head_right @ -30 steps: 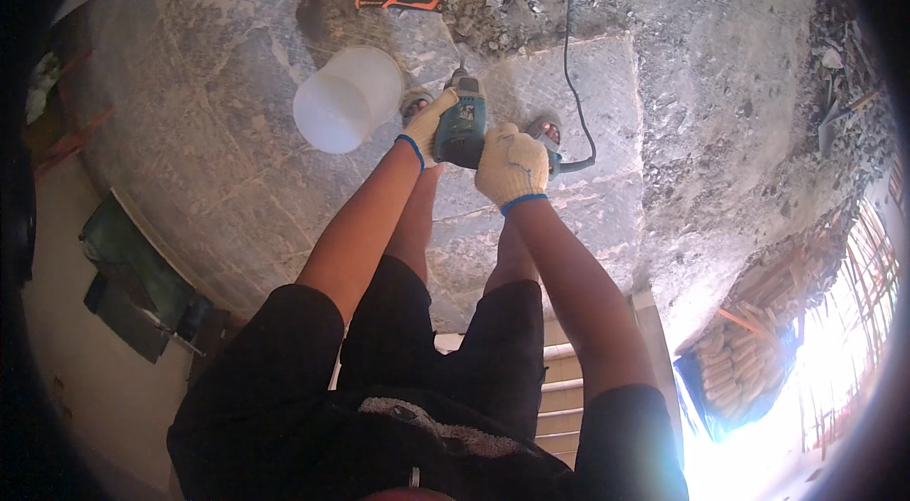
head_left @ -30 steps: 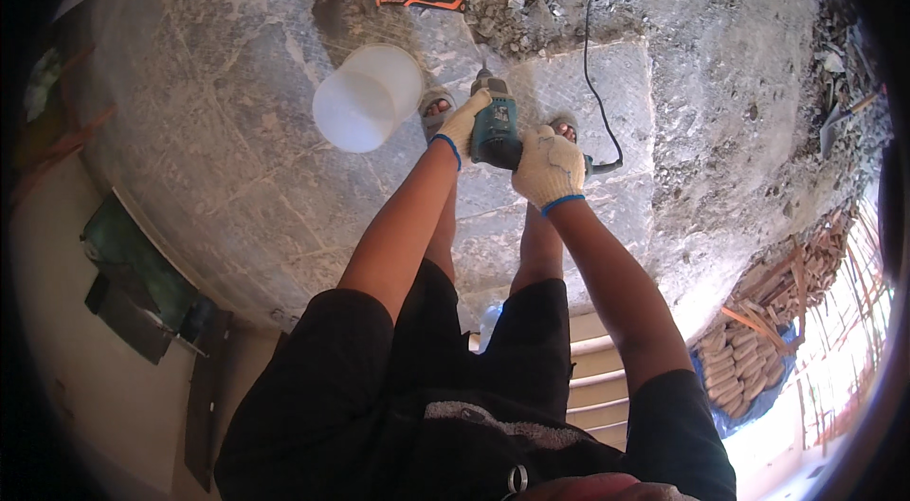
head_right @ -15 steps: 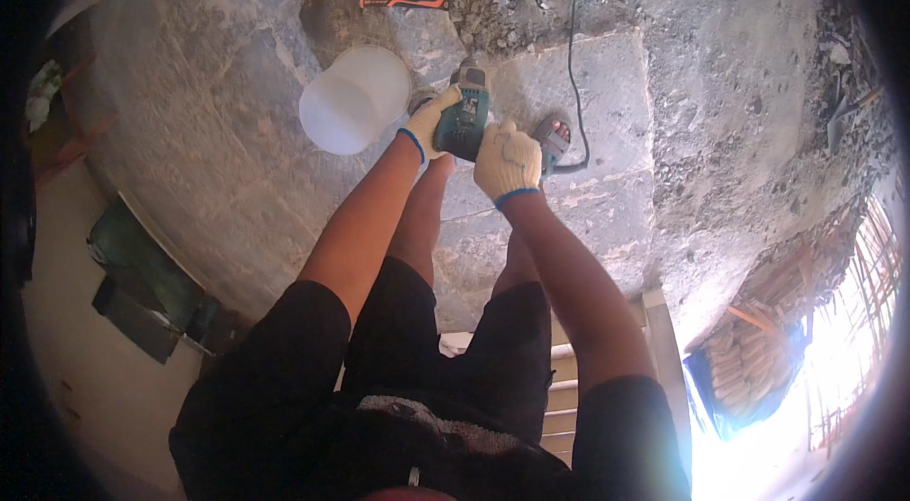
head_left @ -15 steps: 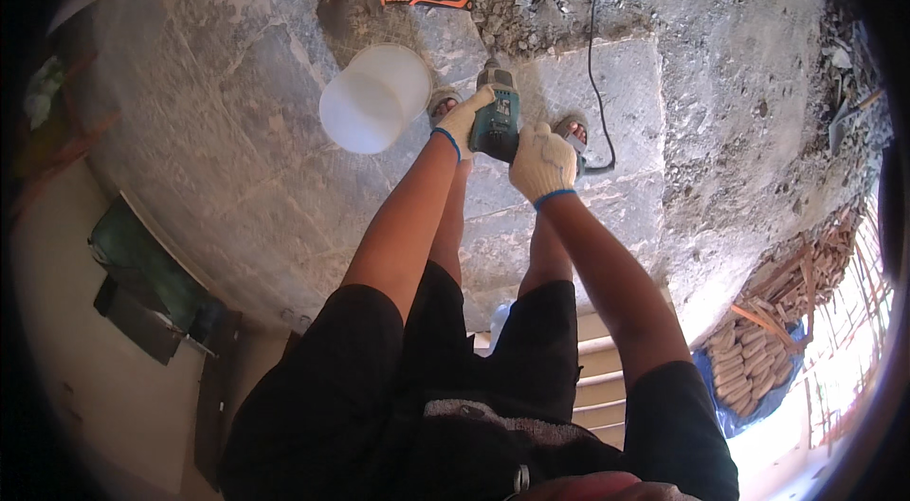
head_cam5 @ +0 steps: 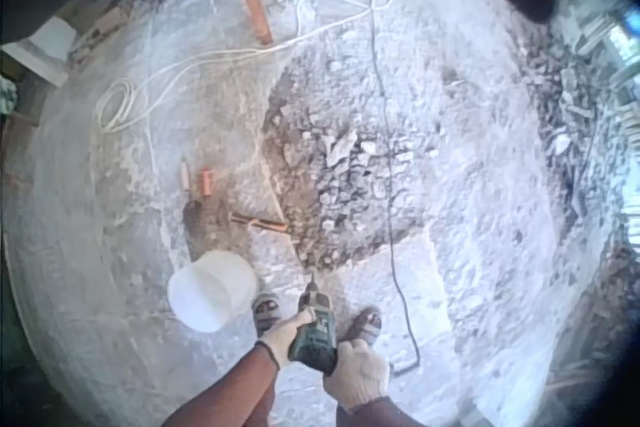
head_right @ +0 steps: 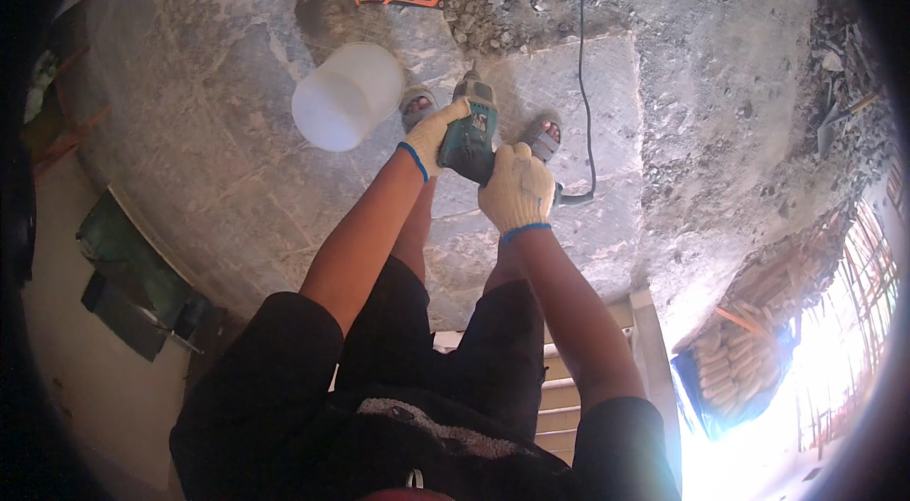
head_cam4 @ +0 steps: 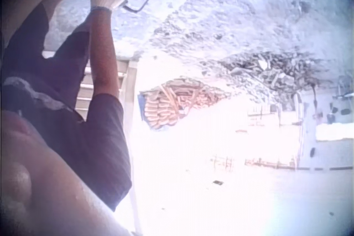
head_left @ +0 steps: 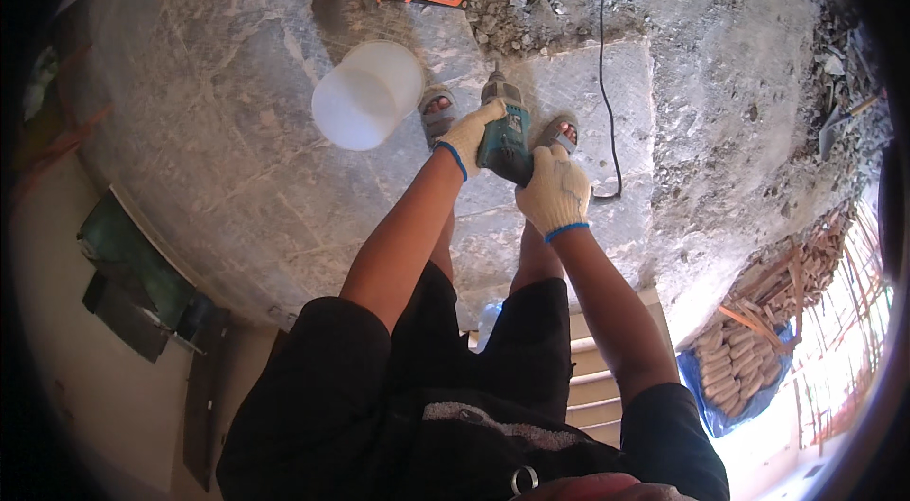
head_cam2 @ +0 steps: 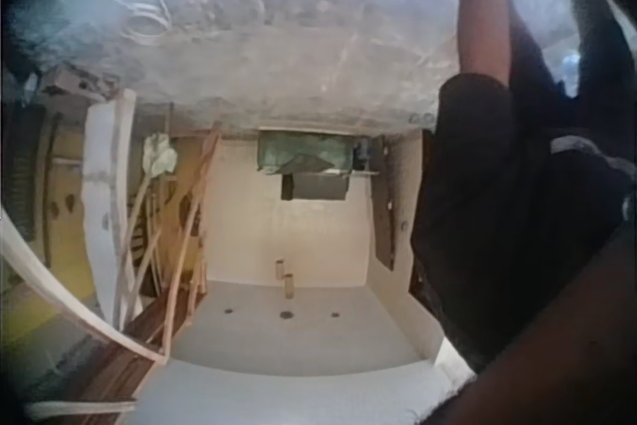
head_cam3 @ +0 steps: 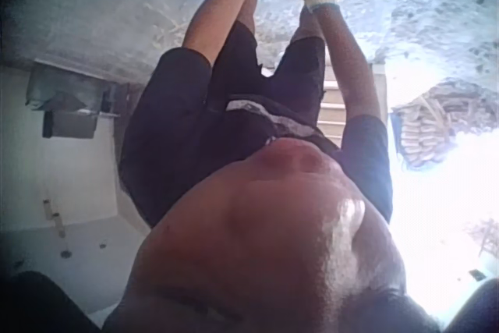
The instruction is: The person uses a corded rotary hammer drill to break and remove sections of a concrete floor. They repeatedly position the drill, apply pressure, and advance the bit to chip away material, creating a growing pile of concrete debris.
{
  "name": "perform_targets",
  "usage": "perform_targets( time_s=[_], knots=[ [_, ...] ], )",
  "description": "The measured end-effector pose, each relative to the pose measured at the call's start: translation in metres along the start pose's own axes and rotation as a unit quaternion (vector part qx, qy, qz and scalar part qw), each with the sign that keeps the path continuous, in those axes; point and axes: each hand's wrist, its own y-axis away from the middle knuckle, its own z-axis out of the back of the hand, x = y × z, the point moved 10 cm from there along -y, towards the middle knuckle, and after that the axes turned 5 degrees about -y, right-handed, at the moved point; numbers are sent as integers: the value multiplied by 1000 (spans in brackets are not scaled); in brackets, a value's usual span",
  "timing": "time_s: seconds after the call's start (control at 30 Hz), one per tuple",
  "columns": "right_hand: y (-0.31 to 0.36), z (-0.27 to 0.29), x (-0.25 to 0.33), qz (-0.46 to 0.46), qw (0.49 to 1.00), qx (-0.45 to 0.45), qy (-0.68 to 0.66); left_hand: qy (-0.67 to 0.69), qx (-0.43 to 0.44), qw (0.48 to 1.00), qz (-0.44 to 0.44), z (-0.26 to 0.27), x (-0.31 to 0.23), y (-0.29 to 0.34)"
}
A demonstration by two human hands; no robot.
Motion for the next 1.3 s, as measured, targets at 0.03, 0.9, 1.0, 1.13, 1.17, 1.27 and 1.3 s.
perform_targets(
  time_s=[0.03,0.9,1.0,1.13,1.17,1.27,1.3],
  knots=[
    [-3,0,-4,-5,1000,13,4,6,-7,1000,7,-2,0,-1],
    [-30,-5,-18,10,998,60,14,15,-5,1000,21,-1,-3,-19],
    [-30,-3,-14,6,998,59,5,19,-18,999,32,2,-4,-15],
    [-29,-3,-7,1,998,56,17,34,7,999,21,-1,-8,-12],
    [-29,-2,-4,7,998,52,25,35,16,999,17,-2,-9,-11],
    [-31,-2,6,20,997,52,54,45,36,998,13,-2,-11,-8],
    [-32,-3,10,20,996,59,63,34,25,999,-1,2,-14,-7]
  ],
)
